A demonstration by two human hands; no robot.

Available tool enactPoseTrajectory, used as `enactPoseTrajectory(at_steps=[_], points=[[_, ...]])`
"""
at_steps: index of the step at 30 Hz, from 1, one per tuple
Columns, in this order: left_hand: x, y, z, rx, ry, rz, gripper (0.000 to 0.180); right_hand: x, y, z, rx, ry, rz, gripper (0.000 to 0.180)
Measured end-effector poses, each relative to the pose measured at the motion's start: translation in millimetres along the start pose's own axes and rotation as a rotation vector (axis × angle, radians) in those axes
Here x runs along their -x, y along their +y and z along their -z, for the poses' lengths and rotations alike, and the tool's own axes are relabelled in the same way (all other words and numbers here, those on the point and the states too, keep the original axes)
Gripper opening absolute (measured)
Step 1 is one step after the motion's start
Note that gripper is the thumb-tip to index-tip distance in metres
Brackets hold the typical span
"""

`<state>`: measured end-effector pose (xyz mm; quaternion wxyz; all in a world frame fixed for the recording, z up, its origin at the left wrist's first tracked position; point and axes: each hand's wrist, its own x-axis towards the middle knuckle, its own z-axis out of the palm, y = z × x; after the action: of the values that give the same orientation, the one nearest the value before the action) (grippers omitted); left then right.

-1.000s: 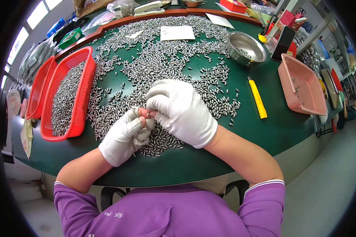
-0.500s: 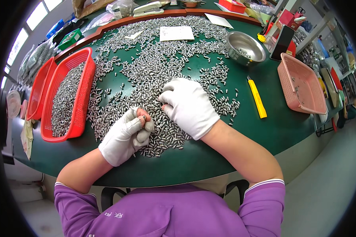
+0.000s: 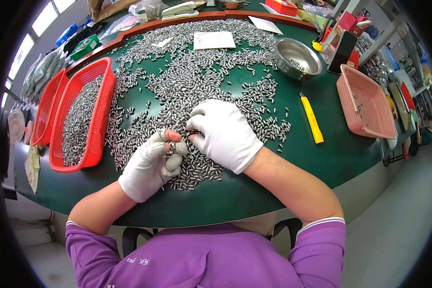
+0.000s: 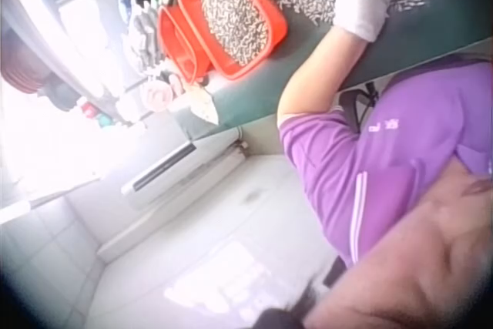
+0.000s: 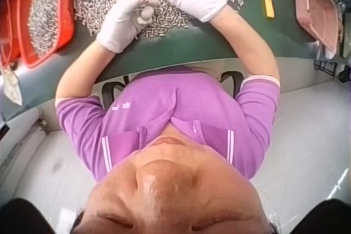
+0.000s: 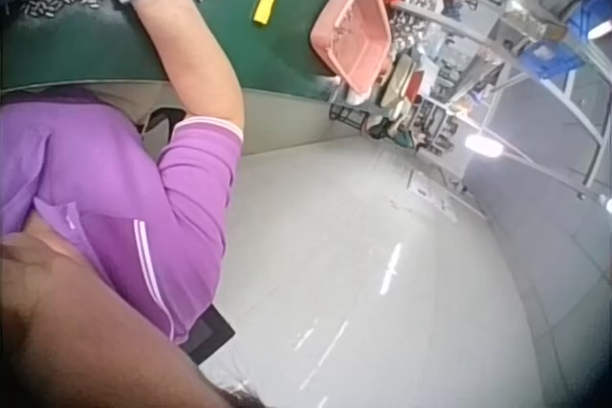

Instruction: Inspecting and sorting small metallic electronic components at a factory workbench.

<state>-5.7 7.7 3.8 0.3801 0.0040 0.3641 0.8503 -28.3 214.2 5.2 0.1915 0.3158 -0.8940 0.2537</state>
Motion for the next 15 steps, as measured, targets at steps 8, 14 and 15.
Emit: enactPoseTrajectory(at_steps=[8,14,15], points=[[0.1,0.2,2.1,-0.022,0.002,0.008,0.026,-1.3,-2.1,-2.3,-0.027,-0.058,-0.027,0.011],[-0.1,1.1,1.0,-0.015,0.005,0.009,0.021,-3.6,0.3,-5.2,-0.066,0.008,0.058,0.010],[-0.2,1.5,0.8,0.003,-0.001,0.014,0.018,-3.6,0.8,-5.8,-0.054,-0.012,0.050,0.011]])
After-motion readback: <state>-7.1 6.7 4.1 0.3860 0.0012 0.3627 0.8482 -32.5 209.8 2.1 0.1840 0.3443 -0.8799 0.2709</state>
